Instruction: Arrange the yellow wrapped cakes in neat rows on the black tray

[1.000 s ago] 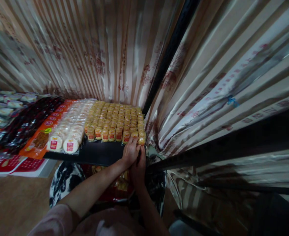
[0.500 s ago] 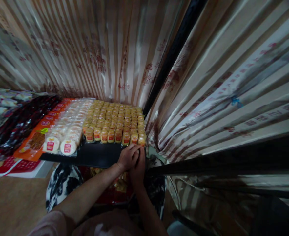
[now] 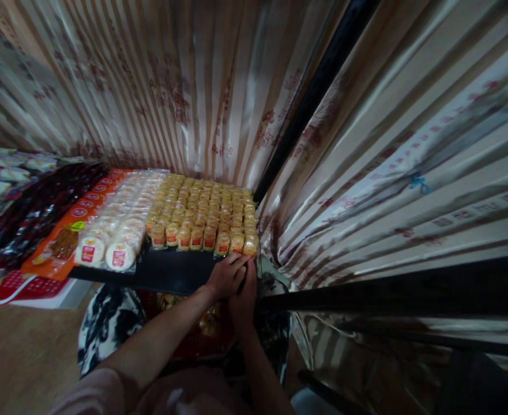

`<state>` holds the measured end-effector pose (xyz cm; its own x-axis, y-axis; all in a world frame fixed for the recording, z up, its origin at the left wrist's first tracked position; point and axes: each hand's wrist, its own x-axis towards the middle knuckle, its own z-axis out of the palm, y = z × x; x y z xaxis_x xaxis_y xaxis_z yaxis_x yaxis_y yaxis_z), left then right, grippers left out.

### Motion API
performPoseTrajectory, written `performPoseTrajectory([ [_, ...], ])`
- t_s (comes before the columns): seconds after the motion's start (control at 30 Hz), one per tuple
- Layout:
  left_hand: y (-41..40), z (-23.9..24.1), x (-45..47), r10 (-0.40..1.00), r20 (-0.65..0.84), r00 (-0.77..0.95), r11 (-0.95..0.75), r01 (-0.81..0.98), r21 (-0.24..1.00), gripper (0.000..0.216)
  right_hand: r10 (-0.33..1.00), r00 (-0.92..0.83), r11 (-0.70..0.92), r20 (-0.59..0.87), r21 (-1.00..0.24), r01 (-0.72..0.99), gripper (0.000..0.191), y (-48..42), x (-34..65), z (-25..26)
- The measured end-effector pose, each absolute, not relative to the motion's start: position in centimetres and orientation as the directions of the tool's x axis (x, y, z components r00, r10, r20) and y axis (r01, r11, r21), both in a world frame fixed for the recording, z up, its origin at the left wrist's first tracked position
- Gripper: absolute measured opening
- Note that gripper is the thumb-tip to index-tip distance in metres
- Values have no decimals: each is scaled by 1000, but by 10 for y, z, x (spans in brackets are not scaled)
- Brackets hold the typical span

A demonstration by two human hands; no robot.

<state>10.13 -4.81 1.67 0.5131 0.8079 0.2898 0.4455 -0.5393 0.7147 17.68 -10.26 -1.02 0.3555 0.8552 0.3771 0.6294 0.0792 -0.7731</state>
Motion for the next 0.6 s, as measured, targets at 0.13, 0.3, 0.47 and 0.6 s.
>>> performPoseTrajectory([
  [0.13, -52, 18, 100, 806, 336, 488, -563, 453, 691, 38, 844, 356, 89, 401, -759, 645, 44, -104, 177, -11],
  [0.3, -55, 14, 101, 816, 359, 453, -568, 512, 645, 37, 819, 373, 110, 436, -757, 644, 42, -104, 176, -10],
  [0.47, -70, 16, 91, 865, 320, 388, -497, 563, 661, 32, 826, 349, 144, 444, -764, 629, 42, -105, 174, -6],
  [0.6, -108, 18, 61, 848, 310, 431, -513, 514, 688, 29, 845, 273, 182, 460, -727, 662, 36, -126, 170, 2],
])
